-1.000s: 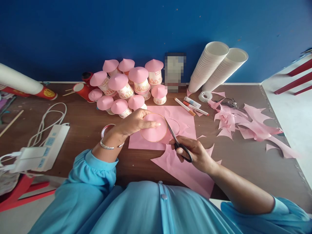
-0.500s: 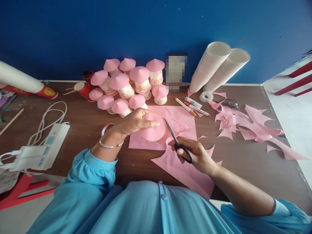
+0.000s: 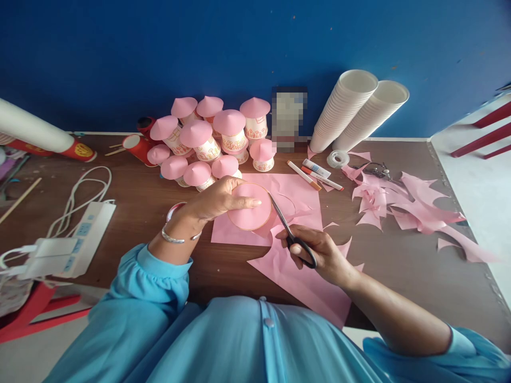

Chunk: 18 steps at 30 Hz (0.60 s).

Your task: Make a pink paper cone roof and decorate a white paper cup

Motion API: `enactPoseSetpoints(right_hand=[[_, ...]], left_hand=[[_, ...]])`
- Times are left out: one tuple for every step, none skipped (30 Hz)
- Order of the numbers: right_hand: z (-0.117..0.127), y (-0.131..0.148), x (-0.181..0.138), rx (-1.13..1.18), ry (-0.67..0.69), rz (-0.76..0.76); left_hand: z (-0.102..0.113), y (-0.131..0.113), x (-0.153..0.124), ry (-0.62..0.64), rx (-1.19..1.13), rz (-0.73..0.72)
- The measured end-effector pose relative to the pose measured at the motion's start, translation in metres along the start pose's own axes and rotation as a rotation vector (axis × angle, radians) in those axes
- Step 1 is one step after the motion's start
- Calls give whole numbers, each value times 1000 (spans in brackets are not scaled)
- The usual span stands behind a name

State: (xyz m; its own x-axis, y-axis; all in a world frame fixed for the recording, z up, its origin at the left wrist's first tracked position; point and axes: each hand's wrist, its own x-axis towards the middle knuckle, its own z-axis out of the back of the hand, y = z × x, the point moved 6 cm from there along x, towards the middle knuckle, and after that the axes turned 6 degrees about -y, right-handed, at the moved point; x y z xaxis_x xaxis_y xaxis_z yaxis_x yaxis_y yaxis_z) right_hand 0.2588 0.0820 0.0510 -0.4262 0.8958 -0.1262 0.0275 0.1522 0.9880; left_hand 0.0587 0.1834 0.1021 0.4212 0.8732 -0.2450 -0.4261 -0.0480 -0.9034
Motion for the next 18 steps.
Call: enactPoseSetpoints(right_hand=[[0, 0, 0, -3, 0, 0], [0, 0, 0, -6, 0, 0], [0, 0, 0, -10, 1, -1], [1, 0, -1, -13, 3, -1], [1, -1, -1, -15, 6, 0], [1, -1, -1, -17, 8, 3], [1, -1, -1, -18, 10, 6], [1, -1, -1, -19, 11, 10], [1, -1, 0, -19, 11, 12], [2, -1, 0, -18, 8, 13], [2, 0, 0, -17, 4, 15], [2, 1, 1, -18, 0, 18], [2, 1, 1, -19, -5, 21], [2, 3, 2, -20, -10, 25], [2, 4, 2, -20, -13, 28], [2, 5, 3, -20, -15, 30], [2, 6, 3, -19, -15, 31], [2, 6, 3, -18, -15, 33]], left_hand=[[1, -1, 0, -7, 1, -3], [1, -2, 0, -12, 1, -5], [2, -2, 0, -17, 1, -6], [2, -3, 0, -19, 0, -6], [2, -3, 0, -20, -1, -7], [2, -3, 0, -18, -2, -7], [2, -3, 0, -17, -1, -8], [2, -3, 0, -15, 2, -8], [1, -2, 0, -14, 7, -9], [1, -2, 1, -14, 15, -11], [1, -1, 1, -11, 24, -13], [0, 0, 1, -6, 30, -16], [-1, 1, 1, 4, 32, -20], [-2, 1, 2, 16, 31, -22], [-3, 1, 2, 28, 29, -24], [-3, 1, 2, 39, 28, -24], [-4, 1, 2, 45, 30, -21], [-4, 0, 2, 48, 33, -17]])
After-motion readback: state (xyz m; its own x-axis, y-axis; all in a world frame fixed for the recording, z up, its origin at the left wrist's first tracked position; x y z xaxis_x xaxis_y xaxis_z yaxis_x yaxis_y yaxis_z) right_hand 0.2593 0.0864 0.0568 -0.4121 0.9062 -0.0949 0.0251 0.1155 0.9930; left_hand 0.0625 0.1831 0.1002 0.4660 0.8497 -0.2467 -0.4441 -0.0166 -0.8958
